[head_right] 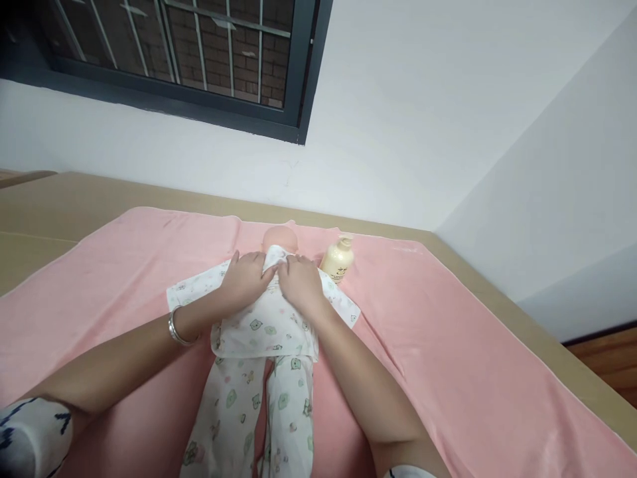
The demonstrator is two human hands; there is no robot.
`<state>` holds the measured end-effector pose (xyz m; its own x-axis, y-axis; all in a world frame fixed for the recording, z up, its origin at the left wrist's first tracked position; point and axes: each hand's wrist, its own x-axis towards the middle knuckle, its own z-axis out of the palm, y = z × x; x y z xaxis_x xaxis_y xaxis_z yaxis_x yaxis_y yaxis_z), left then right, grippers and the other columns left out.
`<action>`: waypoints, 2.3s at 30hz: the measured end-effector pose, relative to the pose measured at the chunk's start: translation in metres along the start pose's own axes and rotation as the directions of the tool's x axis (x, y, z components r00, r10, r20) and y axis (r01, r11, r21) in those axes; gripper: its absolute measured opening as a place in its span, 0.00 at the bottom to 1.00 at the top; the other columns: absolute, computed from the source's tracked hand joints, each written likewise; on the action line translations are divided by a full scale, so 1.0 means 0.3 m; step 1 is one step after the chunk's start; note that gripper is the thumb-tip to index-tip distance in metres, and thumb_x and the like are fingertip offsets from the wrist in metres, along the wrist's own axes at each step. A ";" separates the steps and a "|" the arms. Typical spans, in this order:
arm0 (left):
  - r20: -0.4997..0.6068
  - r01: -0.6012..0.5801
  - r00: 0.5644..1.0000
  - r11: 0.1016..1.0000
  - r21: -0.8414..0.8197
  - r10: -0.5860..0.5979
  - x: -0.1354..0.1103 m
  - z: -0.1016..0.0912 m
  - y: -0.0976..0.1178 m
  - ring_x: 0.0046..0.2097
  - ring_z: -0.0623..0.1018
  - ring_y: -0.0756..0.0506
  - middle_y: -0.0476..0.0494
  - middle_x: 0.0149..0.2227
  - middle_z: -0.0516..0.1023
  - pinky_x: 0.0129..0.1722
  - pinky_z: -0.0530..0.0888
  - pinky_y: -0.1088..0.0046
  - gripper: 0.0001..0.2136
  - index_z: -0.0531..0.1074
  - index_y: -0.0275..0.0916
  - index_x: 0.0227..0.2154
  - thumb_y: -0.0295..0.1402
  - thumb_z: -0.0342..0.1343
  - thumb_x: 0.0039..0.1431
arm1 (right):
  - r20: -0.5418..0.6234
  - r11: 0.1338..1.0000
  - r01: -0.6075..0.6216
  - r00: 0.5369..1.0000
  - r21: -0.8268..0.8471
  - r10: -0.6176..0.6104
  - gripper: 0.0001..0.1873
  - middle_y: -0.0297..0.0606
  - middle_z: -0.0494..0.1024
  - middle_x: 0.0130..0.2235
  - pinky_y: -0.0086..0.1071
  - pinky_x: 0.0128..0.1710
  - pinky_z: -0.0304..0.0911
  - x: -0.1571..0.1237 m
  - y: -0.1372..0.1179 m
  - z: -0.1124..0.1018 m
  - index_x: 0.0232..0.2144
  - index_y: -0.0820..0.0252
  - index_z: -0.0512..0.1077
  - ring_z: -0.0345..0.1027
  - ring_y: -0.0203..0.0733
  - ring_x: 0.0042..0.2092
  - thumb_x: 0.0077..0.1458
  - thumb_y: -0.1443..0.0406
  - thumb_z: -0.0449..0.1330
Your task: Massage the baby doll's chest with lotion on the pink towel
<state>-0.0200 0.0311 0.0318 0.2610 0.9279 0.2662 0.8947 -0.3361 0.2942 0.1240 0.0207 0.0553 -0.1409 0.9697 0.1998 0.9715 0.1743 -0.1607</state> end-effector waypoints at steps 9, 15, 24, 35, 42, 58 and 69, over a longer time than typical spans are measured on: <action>0.065 0.050 0.997 0.997 -0.060 -0.046 0.038 -0.007 -0.025 0.63 0.68 0.31 0.27 0.57 0.74 0.67 0.52 0.41 0.26 0.69 0.31 0.54 0.48 0.42 0.67 | 0.036 1.000 0.003 0.999 0.008 -0.004 0.26 0.57 0.75 0.55 0.48 0.62 0.48 -0.007 0.004 -0.004 0.49 0.68 0.72 0.65 0.56 0.59 0.71 0.58 0.40; 0.098 -0.001 0.995 0.999 -0.053 0.006 0.029 -0.018 -0.015 0.55 0.75 0.34 0.28 0.51 0.78 0.60 0.64 0.51 0.22 0.71 0.31 0.49 0.43 0.40 0.68 | -0.016 0.996 0.009 1.000 0.087 -0.008 0.21 0.49 0.79 0.48 0.39 0.57 0.54 -0.037 -0.039 -0.005 0.44 0.61 0.73 0.70 0.49 0.52 0.70 0.62 0.41; 0.053 -0.014 0.998 0.997 -0.078 0.019 -0.007 -0.025 0.027 0.61 0.71 0.32 0.28 0.57 0.74 0.63 0.60 0.46 0.22 0.68 0.32 0.54 0.42 0.43 0.66 | 0.062 0.999 -0.018 0.998 0.030 0.016 0.24 0.56 0.76 0.55 0.45 0.60 0.52 -0.006 0.009 -0.009 0.50 0.67 0.71 0.66 0.54 0.59 0.71 0.60 0.40; 0.039 0.006 0.999 1.000 0.009 -0.006 -0.025 -0.033 0.031 0.58 0.73 0.33 0.28 0.54 0.77 0.66 0.53 0.43 0.21 0.70 0.31 0.52 0.38 0.38 0.69 | 0.040 0.995 -0.045 0.998 0.086 0.042 0.27 0.58 0.71 0.61 0.46 0.62 0.49 -0.013 -0.022 0.010 0.56 0.70 0.68 0.62 0.55 0.64 0.71 0.57 0.40; 0.011 -0.038 0.999 0.999 -0.019 0.038 -0.026 -0.001 0.037 0.55 0.73 0.33 0.29 0.52 0.76 0.56 0.66 0.54 0.17 0.70 0.32 0.50 0.34 0.41 0.68 | 0.036 0.989 -0.031 0.999 0.144 0.026 0.27 0.55 0.72 0.60 0.43 0.63 0.49 0.007 0.007 0.027 0.57 0.69 0.67 0.60 0.53 0.64 0.71 0.56 0.41; -0.014 -0.031 0.999 0.988 -0.153 0.029 0.029 0.000 -0.003 0.54 0.75 0.36 0.35 0.51 0.78 0.59 0.67 0.57 0.16 0.72 0.38 0.48 0.39 0.45 0.64 | 0.090 0.995 -0.014 0.996 0.098 0.005 0.27 0.55 0.68 0.63 0.43 0.60 0.53 0.011 0.011 0.004 0.60 0.68 0.65 0.60 0.53 0.64 0.72 0.57 0.39; 0.065 0.064 0.996 0.997 -0.044 -0.061 -0.006 -0.022 0.017 0.60 0.72 0.32 0.31 0.57 0.75 0.64 0.55 0.40 0.21 0.69 0.37 0.54 0.41 0.40 0.68 | 0.100 0.997 -0.055 0.994 0.059 0.049 0.31 0.57 0.66 0.64 0.48 0.62 0.50 -0.017 -0.007 0.003 0.59 0.66 0.66 0.58 0.54 0.66 0.72 0.52 0.36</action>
<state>-0.0184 0.0266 0.0389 0.2290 0.9552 0.1877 0.8928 -0.2829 0.3505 0.1225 0.0154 0.0537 -0.1114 0.9893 0.0941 0.9648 0.1304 -0.2284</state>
